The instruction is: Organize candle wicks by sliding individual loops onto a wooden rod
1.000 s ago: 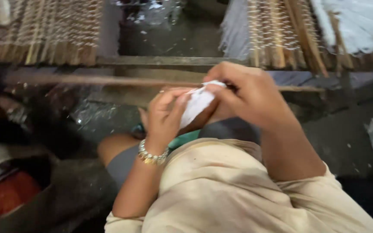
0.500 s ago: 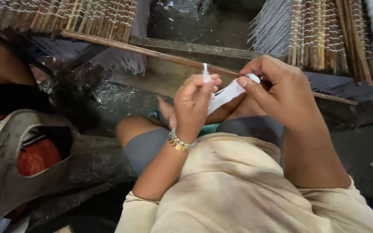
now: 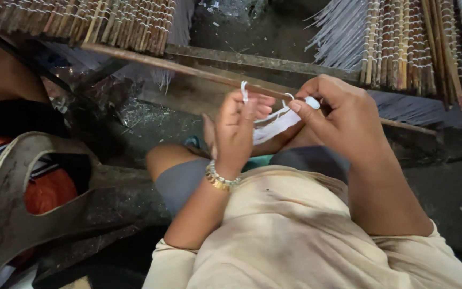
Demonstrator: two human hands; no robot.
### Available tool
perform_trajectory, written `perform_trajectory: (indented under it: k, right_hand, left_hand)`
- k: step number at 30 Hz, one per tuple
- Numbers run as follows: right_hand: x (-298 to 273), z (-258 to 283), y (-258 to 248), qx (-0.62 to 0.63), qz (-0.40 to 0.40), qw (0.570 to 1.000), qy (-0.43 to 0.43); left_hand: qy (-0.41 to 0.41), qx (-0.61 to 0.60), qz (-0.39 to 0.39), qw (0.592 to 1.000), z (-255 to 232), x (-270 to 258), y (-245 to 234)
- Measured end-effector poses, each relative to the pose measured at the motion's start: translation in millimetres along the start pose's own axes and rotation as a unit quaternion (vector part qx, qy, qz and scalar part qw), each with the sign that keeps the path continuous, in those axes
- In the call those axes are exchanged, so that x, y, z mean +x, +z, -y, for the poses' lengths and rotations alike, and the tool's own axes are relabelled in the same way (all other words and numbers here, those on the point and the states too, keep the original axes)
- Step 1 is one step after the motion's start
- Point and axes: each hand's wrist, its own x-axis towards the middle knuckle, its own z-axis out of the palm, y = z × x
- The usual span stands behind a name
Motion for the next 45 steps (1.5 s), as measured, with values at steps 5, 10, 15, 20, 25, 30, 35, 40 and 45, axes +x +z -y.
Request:
perform_trajectory:
  k: [5, 10, 15, 20, 25, 30, 35, 40, 45]
  right_hand:
    - [3, 1, -2, 0.013, 0.017, 1.0, -0.023]
    - [1, 0, -7, 0.022, 0.022, 0.999, -0.009]
    - [2, 6, -9, 0.048, 0.036, 0.998, -0.026]
    - [-1, 6, -14, 0.041, 0.05, 0.998, 0.028]
    - [-3, -1, -16, -0.011, 0.027, 0.999, -0.018]
    - [-7, -1, -21, -0.019, 0.022, 0.999, -0.017]
    - [-10, -4, -20, -0.005, 0.002, 1.0, 0.02]
    - [-7, -1, -19, -0.004, 0.008, 1.0, 0.019]
    - [-4, -1, -8, -0.007, 0.018, 1.0, -0.005]
  left_hand:
    - [0.122, 0.217, 0.097, 0.964, 7, 2, 14]
    - [0.072, 0.033, 0.01, 0.997, 2, 2, 4]
    - [0.044, 0.111, 0.059, 0.991, 5, 7, 7]
    - [0.028, 0.003, 0.115, 0.993, -5, 5, 0]
    - [-0.054, -0.074, 0.115, 0.989, 2, 5, -17]
    - [0.098, 0.224, 0.058, 0.968, -32, 14, -36]
    - [0.156, 0.205, 0.058, 0.965, -35, 20, -42]
    - [0.052, 0.082, 0.075, 0.992, -16, 17, -33]
    - [0.008, -0.222, 0.094, 0.97, 4, 15, -11]
